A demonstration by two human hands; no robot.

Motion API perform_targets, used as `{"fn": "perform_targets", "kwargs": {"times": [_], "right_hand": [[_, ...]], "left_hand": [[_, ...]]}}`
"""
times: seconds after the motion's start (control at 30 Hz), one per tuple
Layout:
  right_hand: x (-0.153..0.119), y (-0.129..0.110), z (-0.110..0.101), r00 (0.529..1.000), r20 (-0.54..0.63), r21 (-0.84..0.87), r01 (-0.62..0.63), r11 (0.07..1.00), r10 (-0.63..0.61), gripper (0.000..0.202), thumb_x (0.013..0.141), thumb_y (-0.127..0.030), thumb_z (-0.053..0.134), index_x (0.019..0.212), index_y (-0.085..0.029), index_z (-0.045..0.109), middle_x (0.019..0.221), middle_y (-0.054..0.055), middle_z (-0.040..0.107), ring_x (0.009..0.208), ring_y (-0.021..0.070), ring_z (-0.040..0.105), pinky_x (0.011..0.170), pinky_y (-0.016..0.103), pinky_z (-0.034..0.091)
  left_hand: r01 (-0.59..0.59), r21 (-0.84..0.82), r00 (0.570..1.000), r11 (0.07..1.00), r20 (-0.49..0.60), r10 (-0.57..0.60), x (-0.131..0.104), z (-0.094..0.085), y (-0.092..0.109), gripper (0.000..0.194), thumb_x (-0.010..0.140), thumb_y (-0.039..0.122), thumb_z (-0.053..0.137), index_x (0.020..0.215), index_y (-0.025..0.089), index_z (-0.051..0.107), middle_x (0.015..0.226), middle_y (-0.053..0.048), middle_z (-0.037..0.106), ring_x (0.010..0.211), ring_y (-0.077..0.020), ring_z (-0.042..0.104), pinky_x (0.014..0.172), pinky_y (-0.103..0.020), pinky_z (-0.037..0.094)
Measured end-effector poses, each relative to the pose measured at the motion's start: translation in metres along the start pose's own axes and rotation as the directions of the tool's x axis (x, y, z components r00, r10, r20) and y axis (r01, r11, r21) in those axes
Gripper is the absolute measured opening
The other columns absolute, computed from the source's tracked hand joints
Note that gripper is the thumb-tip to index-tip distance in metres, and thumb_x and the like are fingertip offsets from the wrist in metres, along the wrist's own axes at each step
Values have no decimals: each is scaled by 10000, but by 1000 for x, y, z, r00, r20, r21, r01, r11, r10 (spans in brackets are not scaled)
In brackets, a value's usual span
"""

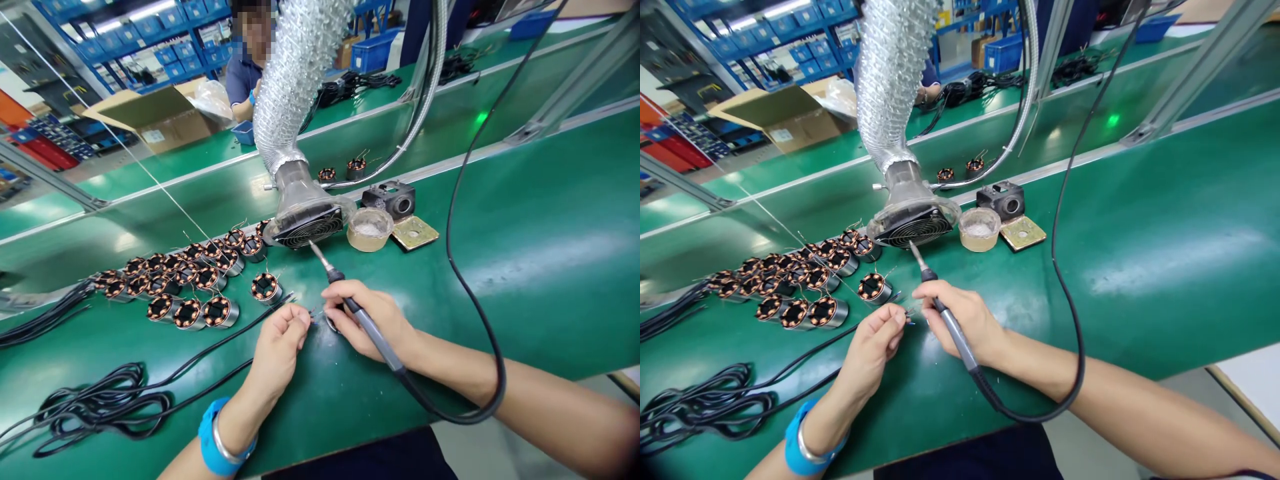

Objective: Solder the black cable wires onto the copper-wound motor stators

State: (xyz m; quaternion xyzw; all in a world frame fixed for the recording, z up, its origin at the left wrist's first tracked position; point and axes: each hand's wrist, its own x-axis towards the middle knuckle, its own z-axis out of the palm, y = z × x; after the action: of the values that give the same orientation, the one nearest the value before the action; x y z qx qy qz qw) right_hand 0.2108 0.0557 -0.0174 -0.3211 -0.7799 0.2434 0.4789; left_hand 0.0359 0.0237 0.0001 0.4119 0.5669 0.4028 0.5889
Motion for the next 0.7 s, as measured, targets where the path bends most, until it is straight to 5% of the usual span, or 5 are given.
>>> {"fn": "perform_targets", "kwargs": {"times": [0.3,0.47,0.7], "right_hand": [[4,-10,-14,1000,16,14,20,1000,-20,280,883,-85,533,1135,-199,578,964,33,711,808,115,690,736,204,569],[-8,-27,-37,994,-44,65,-99,993,102,377,924,-138,530,1279,-258,573,894,9,698,738,123,657,678,237,555],[-27,-19,-36,926,-207,280,-252,926,315,179,886,-243,591,1019,-266,710,785,14,655,659,153,610,569,282,479]], "left_hand": [[-87,129,991,988,-91,99,5,6,-7,237,837,371,550,712,173,517,563,79,341,489,-71,223,464,-208,196],[-162,285,975,945,-102,198,5,6,-1,190,837,300,519,699,169,534,606,49,442,567,-95,365,550,-217,295],[-156,355,974,922,-98,202,2,6,1,232,857,338,491,696,174,527,594,52,425,567,-103,366,554,-231,282]]}}
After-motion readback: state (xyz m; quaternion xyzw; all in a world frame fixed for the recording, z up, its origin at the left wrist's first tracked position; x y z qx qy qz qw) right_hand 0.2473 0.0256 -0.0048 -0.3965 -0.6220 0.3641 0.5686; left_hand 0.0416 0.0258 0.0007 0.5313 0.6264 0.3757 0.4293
